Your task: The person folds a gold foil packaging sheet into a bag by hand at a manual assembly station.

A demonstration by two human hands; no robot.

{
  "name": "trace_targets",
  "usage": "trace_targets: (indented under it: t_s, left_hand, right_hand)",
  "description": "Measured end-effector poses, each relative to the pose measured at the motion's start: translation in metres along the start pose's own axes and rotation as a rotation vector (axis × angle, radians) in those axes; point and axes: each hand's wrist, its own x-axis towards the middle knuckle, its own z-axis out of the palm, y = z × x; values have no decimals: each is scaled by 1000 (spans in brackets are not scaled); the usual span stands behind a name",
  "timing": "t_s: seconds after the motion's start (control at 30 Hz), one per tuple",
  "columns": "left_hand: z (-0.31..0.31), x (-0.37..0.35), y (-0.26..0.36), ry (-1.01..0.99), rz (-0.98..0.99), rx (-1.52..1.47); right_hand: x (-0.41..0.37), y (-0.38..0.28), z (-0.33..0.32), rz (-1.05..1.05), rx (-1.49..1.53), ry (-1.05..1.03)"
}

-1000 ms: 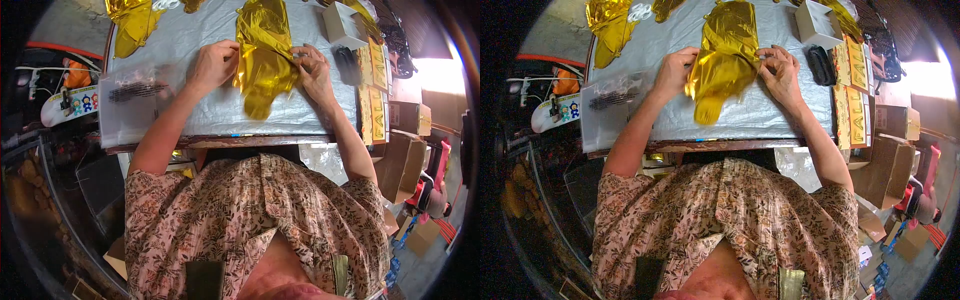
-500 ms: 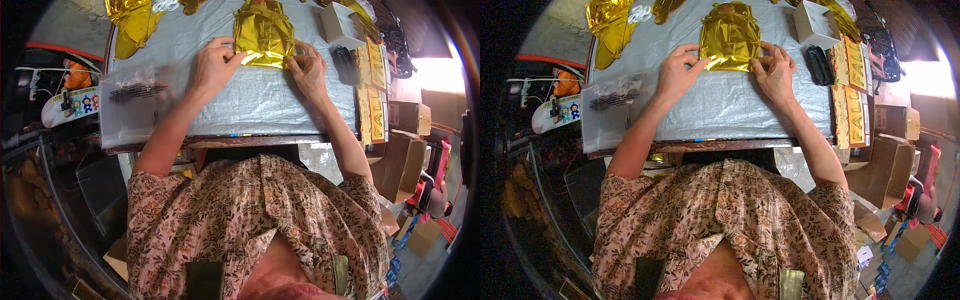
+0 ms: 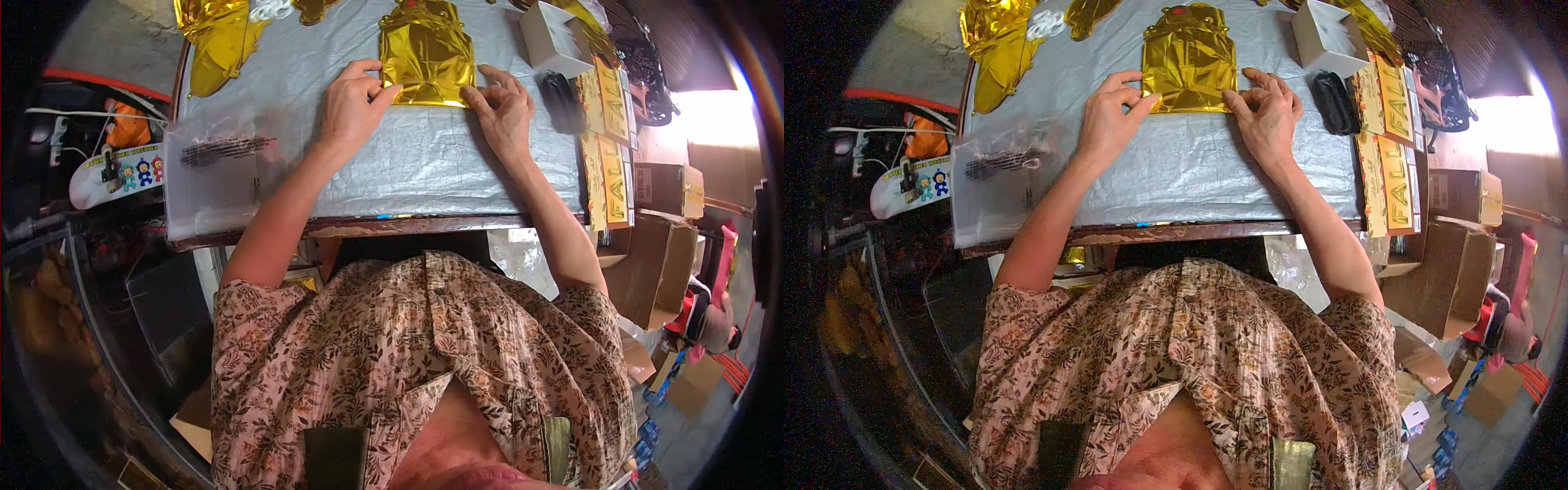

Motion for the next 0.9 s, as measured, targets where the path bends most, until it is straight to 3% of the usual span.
trace_targets:
  t_s: [0.43, 0.5, 0.63, 0.77, 0.83, 0.9]
  left_hand:
    - [0, 2, -1, -1, 28, 19]
    - [0, 4, -4, -6, 37, 27]
    - [0, 3, -2, 12, 69, 38]
    - [-6, 4, -1, -33, 40, 47]
    - [-7, 5, 3, 64, 90, 86]
    - [-9, 11, 9, 13, 179, 182]
  right_hand:
    - [-6, -3, -1, -64, -163, 4]
    - [-11, -14, -2, -268, -246, 64]
    - [-26, -30, -6, -463, -312, -218]
    - [-27, -23, -2, -432, -301, -286]
    - [-27, -23, -2, -424, -291, -292]
    - [-26, -23, -2, -430, -289, -292]
